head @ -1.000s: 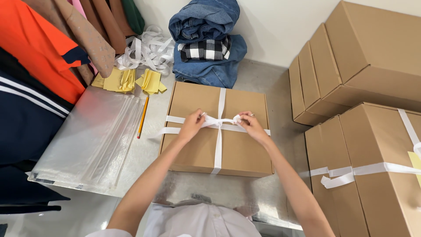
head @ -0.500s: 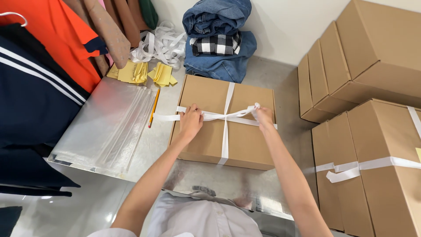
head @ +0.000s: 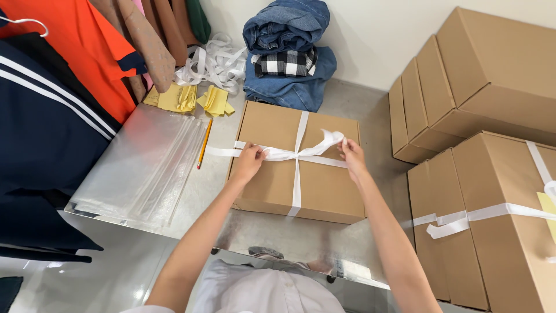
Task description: Packing a garment into a cardboard box and tying it with a white ribbon
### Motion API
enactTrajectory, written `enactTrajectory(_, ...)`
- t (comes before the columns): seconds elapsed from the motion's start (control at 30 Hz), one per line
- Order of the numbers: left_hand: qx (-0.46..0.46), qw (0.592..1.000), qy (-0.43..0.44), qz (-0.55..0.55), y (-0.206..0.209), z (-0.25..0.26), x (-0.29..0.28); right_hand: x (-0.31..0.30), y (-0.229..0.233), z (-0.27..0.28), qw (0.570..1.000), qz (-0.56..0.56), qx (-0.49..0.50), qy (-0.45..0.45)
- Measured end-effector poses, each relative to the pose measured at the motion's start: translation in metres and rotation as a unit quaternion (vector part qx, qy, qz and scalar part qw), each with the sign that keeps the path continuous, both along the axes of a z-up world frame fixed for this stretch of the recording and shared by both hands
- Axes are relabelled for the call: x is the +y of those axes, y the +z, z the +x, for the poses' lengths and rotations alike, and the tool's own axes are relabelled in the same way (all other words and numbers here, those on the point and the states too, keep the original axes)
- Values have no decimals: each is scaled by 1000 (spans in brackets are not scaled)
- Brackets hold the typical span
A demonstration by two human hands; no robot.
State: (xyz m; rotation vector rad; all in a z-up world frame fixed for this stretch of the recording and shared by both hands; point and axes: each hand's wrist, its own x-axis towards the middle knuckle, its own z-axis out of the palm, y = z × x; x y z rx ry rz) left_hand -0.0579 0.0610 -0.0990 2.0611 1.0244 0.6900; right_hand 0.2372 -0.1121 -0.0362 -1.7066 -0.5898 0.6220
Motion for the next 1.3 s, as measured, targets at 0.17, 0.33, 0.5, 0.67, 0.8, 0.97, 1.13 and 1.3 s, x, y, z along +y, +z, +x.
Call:
enactTrajectory(0.17,-127,967,33,-220,23,19,-15,-14,22,-8,993,8,111,32)
enactTrajectory(0.33,-212,907,54,-359,60,19,-31,-12,28,-15,993,-99,47,42)
enactTrajectory(0.5,-187,922,88,-327,66,27,-27,8,22,-7,989,-142,34,4)
enactTrajectory(0.67,-313,853,119,-401,60,45,-24,36,-18,28,991,-78,105,-11)
enactTrajectory(0.8,-425,734,52,-526,75,47,-30,28,18,9,983,-10,180,-14)
enactTrajectory(0.97,-426,721,85,-539,32,47,-1,20,9,20,950,69,304,-9)
enactTrajectory(1.13,-371,775,129,-494,21,40,-1,15,-43,47,981,26,192,-19)
enactTrajectory(1.3,-303,853,110,-410,23,43,8,7,-54,60,987,1,162,19)
